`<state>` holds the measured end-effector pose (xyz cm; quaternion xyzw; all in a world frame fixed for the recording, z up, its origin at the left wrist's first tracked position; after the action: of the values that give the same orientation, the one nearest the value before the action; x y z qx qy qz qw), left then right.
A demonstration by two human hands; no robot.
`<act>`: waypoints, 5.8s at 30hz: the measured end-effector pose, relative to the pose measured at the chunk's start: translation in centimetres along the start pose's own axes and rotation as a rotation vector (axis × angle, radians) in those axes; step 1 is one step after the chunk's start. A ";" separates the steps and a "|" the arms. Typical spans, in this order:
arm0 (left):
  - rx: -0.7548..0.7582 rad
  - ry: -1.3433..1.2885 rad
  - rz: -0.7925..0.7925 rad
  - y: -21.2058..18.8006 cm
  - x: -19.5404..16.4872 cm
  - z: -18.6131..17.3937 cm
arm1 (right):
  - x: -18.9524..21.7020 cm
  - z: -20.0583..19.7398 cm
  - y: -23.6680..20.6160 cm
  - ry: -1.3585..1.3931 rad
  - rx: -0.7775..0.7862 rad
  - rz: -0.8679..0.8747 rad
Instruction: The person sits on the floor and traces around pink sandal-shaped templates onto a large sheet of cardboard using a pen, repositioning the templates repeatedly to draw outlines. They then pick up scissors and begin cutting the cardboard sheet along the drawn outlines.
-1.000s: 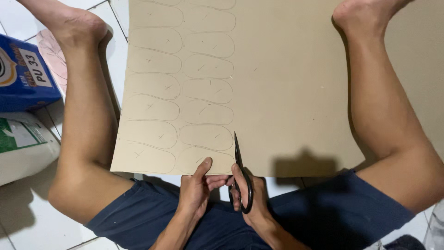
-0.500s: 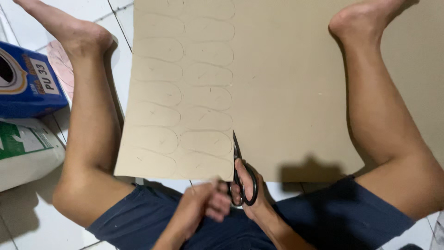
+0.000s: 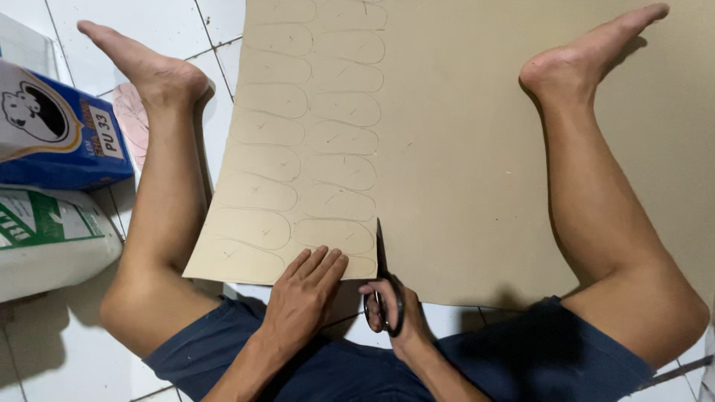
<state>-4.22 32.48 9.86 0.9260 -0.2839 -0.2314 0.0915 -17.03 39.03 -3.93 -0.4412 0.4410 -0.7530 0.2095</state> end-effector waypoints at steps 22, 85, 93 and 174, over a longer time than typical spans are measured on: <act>-0.089 -0.121 -0.156 2.3 0.3 -1.5 | 0.8 0.4 6.0 0.056 -0.203 -0.033; -0.109 -0.083 -0.065 5.2 7.4 -11.0 | 25.6 8.3 22.0 -0.295 -0.400 -0.429; 0.036 -0.063 -0.017 3.0 9.3 -11.2 | 29.2 10.2 22.0 -0.179 -0.369 -0.418; -0.425 -1.276 -1.291 -7.9 12.7 -3.6 | -12.5 1.1 -10.3 -0.213 0.346 0.591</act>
<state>10.66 31.89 5.80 0.5659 0.3376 -0.7497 -0.0605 -8.73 52.73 -0.92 -0.3285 0.3912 -0.6733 0.5346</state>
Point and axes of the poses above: each hand's wrist, its own y-axis towards the middle knuckle, its own z-axis out of the palm, x = y × z, the point moved 9 cm from there along y, towards the middle knuckle, and after that the axes turned 13 degrees about -x, right-handed, at the moved point
